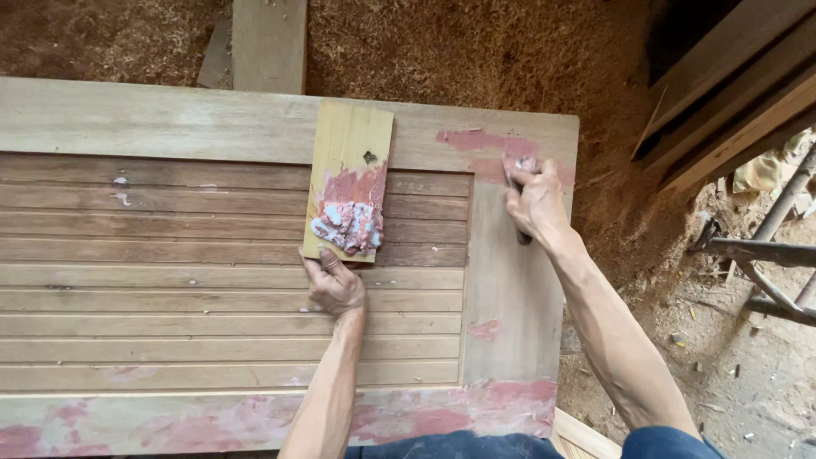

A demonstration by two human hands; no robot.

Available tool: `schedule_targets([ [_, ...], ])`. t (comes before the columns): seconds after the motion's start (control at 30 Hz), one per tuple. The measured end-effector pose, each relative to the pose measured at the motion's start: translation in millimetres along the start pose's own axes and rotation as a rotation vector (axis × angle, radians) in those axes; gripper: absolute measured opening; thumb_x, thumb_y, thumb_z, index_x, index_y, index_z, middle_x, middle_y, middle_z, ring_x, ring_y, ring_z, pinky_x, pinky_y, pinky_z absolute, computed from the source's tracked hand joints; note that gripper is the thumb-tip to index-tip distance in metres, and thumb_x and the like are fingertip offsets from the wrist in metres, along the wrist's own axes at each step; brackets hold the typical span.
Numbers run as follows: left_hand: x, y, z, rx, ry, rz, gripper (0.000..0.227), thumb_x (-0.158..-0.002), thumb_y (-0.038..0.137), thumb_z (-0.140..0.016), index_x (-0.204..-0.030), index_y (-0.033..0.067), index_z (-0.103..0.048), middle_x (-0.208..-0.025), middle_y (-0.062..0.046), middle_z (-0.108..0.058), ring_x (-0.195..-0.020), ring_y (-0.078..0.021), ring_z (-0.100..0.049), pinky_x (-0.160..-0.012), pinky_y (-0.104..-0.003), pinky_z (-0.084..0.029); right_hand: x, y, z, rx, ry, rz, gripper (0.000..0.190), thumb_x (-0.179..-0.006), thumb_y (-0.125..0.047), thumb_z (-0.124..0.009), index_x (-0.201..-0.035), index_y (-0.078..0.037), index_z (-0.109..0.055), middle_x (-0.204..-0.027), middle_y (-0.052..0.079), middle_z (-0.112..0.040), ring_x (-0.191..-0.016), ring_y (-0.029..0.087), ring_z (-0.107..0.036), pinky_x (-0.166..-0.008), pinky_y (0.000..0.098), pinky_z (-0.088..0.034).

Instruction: The person uses a putty knife to apply pinkish filler from a small wooden board into the grooves of a large wooden panel. The person repeatedly scoops filler and spreads it into the grooves across the panel surface.

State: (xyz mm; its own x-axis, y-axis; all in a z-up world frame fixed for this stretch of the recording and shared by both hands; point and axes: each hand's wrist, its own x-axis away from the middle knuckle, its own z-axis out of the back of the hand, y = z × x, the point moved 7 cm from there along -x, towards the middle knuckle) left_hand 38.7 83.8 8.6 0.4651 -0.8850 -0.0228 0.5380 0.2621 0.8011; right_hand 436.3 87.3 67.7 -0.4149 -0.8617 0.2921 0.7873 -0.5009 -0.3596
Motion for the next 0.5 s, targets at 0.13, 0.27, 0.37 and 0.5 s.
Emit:
schedule_targets([
  [0.13, -1, -4, -5, -0.043, 0.004, 0.048, 0.067, -0.107, 0.05, -0.049, -0.143, -0.0061, -0.055, -0.091, -0.025, -0.075, -0.082, -0.0393, -0.075, -0.066, -0.047, -0.057, -8, -11, 10, 0.075, -0.104, -0.008, 0.029, -0.104, -0.022, -0.062, -0.128, -0.01, -0.072, -0.123, 0.026, -0.057, -0.102, 0.037, -0.065, -0.089, 0.0472, -0.059],
  [0.27, 1, -2, -3, -0.026, 0.03, -0.021, 0.066, -0.111, 0.05, -0.049, -0.142, -0.0072, -0.055, -0.1, -0.027, -0.074, -0.087, -0.0402, -0.075, -0.068, -0.046, -0.058, -42, -70, 5, 0.359, -0.065, 0.435, 0.043, -0.091, -0.003, -0.056, -0.132, -0.012, -0.067, -0.132, 0.018, -0.057, -0.106, 0.035, -0.062, -0.085, 0.0505, -0.057],
  [0.37, 1, -2, -5, -0.013, 0.028, 0.006, 0.068, -0.108, 0.051, -0.049, -0.142, -0.0075, -0.054, -0.097, -0.026, -0.074, -0.086, -0.0398, -0.075, -0.068, -0.046, -0.058, -61, -97, -19, 0.618, -0.136, 0.543, 0.039, -0.088, -0.002, -0.06, -0.123, -0.017, -0.07, -0.134, 0.01, -0.057, -0.116, 0.032, -0.058, -0.095, 0.0486, -0.053],
  [0.5, 0, 4, -1, -0.068, 0.06, -0.075, 0.066, -0.112, 0.052, -0.048, -0.141, -0.0057, -0.056, -0.103, -0.028, -0.073, -0.088, -0.0431, -0.073, -0.07, -0.049, -0.058, -64, -88, -23, 0.777, -0.142, 0.527, 0.031, -0.092, -0.011, -0.064, -0.121, -0.02, -0.071, -0.129, 0.008, -0.057, -0.117, 0.03, -0.057, -0.095, 0.0493, -0.05],
])
